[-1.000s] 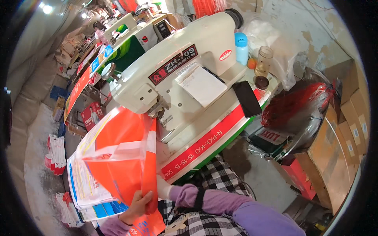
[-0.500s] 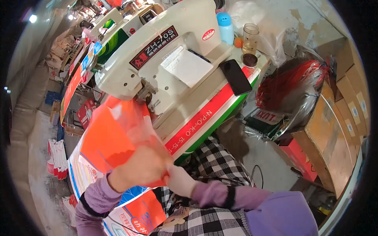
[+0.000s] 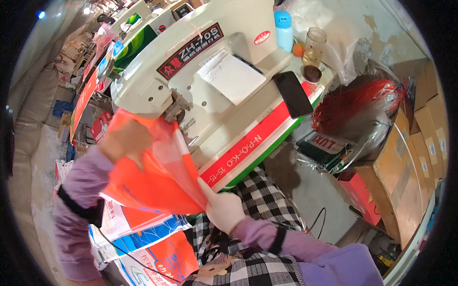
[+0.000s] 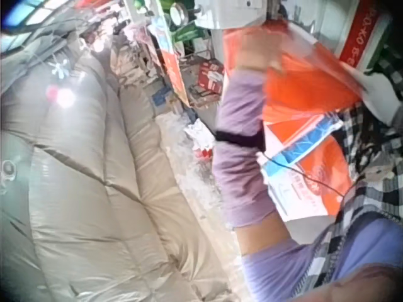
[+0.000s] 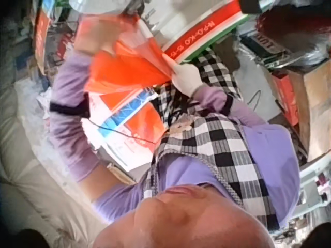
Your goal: Sewing and folding large plastic agricultural bags using an industrial sewing machine.
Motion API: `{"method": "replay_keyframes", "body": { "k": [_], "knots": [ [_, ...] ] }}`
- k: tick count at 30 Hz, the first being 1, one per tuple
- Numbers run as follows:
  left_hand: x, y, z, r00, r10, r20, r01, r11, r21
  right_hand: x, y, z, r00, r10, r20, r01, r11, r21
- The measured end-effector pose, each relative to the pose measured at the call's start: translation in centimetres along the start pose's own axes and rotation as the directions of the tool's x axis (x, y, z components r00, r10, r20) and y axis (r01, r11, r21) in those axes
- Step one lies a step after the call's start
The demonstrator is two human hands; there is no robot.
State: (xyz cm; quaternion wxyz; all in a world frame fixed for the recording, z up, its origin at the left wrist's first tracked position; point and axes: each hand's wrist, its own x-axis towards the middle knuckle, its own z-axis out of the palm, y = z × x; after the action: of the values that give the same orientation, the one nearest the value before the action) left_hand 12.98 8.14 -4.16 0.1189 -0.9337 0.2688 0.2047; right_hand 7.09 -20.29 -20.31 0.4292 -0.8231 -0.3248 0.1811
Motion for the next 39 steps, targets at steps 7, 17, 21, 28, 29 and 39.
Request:
{"method": "replay_keyframes", "body": {
  "k": [7, 17, 21, 28, 29, 39],
  "knots": [
    [-0.8, 17.3, -2.1, 0.941, -0.099, 0.324, 0.194, 0.941, -0.278, 16.7, 1.3, 5.0, 0.981, -0.019, 0.193, 0.112, 0.869, -0.481],
    [3.5, 4.1, 1.2, 0.978, 0.091, 0.186, -0.004, 0.906, -0.423, 5.1, 1.1, -0.1, 0.86, 0.003, 0.51, -0.338, 0.753, 0.564],
    [-3.3, 11.4, 8.4, 0.892, 0.192, 0.408, 0.285, 0.462, -0.84, 1.1, 3.0, -0.1, 0.922, 0.01, 0.387, -0.184, 0.891, 0.414],
    [-4.7, 17.0, 7.9, 0.938, -0.289, -0.192, 0.089, 0.736, -0.671, -0.2, 0.7, 2.0, 0.892, 0.01, 0.452, -0.366, 0.603, 0.709],
    [-4.2, 17.2, 7.1, 0.881, -0.459, -0.11, 0.001, 0.235, -0.972, -1.0, 0.5, 1.8, 0.84, -0.021, 0.543, -0.447, 0.541, 0.712],
    [-2.9, 18.6, 7.6, 0.831, -0.412, -0.375, -0.028, 0.641, -0.767, -3.2, 1.2, 0.8, 0.847, -0.075, 0.527, -0.445, 0.444, 0.778]
  ]
}}
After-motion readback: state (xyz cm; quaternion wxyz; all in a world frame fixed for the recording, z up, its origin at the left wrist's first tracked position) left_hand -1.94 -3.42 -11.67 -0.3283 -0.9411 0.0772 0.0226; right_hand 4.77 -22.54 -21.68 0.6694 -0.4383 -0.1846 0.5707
